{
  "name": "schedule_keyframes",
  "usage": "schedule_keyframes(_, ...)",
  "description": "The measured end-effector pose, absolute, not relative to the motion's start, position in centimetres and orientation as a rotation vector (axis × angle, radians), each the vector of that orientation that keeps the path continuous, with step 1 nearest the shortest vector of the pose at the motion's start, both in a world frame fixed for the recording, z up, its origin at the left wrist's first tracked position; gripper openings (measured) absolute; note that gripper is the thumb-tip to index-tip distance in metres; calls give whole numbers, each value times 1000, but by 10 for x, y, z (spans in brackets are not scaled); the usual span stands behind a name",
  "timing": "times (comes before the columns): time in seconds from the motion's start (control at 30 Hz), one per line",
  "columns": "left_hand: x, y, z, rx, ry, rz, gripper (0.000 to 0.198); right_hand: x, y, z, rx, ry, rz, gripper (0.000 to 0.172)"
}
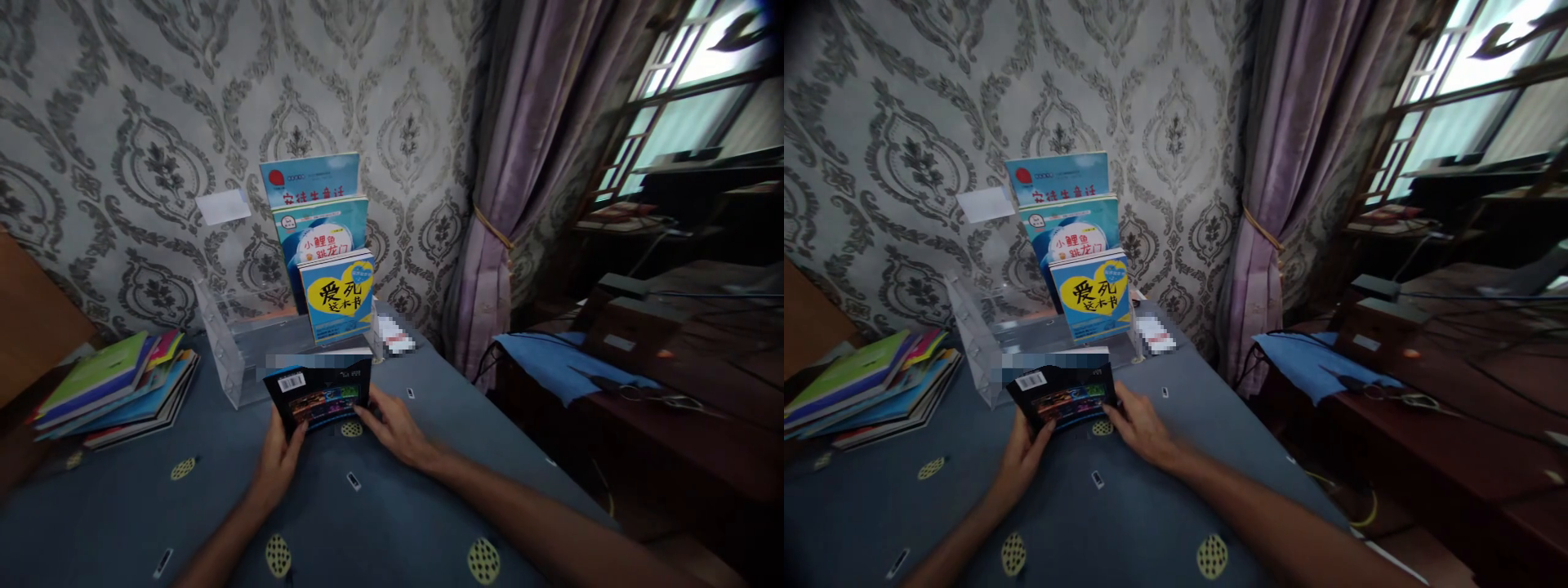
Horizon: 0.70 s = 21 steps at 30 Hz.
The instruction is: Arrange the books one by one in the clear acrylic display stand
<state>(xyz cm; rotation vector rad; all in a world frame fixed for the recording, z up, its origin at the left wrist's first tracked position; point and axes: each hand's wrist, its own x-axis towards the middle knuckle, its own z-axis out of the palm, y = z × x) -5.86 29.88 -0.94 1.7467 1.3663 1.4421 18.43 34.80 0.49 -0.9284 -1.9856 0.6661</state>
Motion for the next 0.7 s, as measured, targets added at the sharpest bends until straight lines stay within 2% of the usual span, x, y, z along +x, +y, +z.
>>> schedule_keyframes(0.1, -68, 302, -12, 1949, 1384, 1460, 33, 193, 356, 3, -749, -1991, 567, 29)
schedule_keyframes(0.17, -75, 304, -13, 2161, 1385, 1385, 32, 197, 364, 0, -666, -2038, 491, 34)
schedule_keyframes(0.3, -80, 304, -14, 2456, 1450, 958, 48, 197, 376, -14, -677, -2239, 422, 42)
schedule_keyframes(0.43, -75, 300, -14, 2547, 1551, 750, 51, 192, 375, -20, -723, -2342, 360, 40)
schedule_keyframes(0.57, -71, 299, -14, 2618, 1580, 731, 48, 186, 370, -8, -787, -2394, 302, 33)
schedule_keyframes(0.7, -71, 299, -16, 2656, 1583, 749, 49, 176, 364, 4, -813, -2514, 307, 35)
